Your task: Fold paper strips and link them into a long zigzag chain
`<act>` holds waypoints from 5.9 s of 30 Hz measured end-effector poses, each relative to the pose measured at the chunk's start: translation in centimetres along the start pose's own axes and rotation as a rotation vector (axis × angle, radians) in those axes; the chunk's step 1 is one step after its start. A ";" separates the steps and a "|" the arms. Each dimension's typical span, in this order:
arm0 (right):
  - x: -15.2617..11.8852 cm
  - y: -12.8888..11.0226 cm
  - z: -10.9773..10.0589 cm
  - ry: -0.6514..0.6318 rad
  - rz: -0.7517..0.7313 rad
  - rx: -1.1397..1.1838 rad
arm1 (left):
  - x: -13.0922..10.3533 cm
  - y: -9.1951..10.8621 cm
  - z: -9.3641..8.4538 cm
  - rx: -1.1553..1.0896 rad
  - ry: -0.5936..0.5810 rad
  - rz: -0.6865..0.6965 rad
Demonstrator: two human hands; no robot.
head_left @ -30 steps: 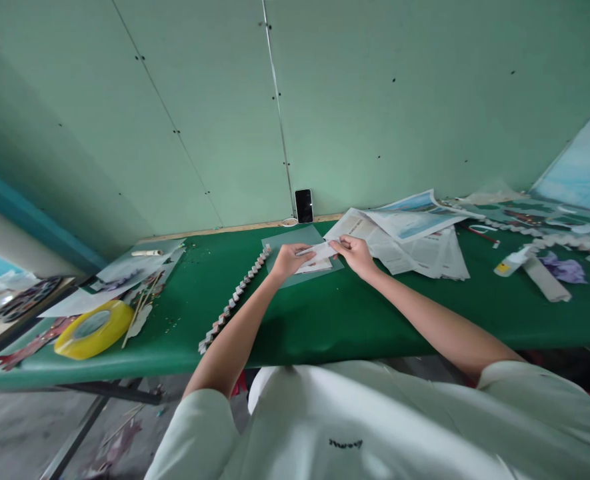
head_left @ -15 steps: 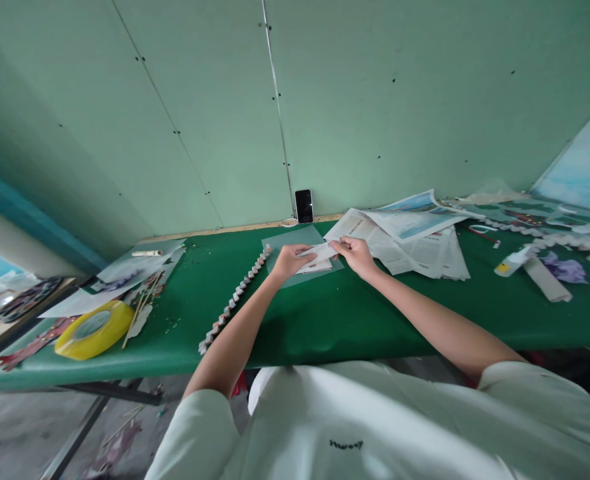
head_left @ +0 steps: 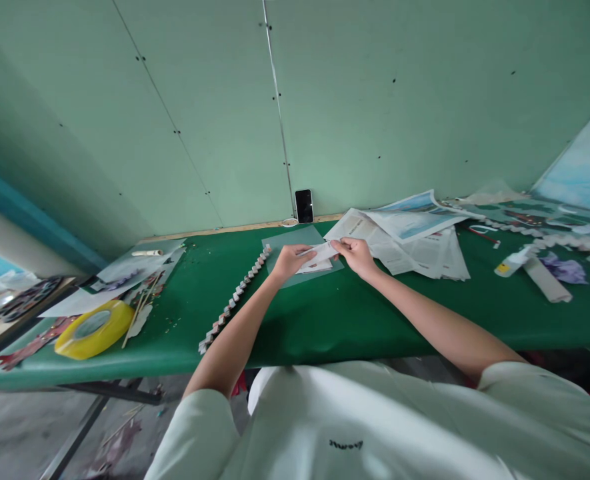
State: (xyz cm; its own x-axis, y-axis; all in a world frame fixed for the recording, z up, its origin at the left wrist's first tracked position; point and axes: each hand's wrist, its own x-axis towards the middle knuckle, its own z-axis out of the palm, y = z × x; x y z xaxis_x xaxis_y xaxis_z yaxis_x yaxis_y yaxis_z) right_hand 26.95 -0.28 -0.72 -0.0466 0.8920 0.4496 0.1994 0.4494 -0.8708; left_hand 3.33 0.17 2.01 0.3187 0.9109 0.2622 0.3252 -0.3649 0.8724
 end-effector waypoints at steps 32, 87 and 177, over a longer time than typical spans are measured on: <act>2.6 1.0 -3.9 -0.097 -0.070 -0.131 | 0.6 -0.8 -2.0 0.142 0.055 0.099; -0.1 0.2 -0.8 -0.200 -0.103 0.011 | -0.4 1.5 -0.9 -0.097 -0.411 -0.234; 0.8 0.3 0.1 -0.058 0.173 0.653 | -0.5 1.6 -0.2 -0.508 -0.159 -0.031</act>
State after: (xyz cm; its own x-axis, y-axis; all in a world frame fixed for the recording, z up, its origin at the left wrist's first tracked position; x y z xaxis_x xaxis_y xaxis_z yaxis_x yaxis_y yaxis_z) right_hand 26.85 0.58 -0.64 -0.1231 0.9466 0.2979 -0.4230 0.2215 -0.8787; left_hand 3.47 -0.82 3.36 0.4593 0.8650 0.2020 -0.1228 -0.1634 0.9789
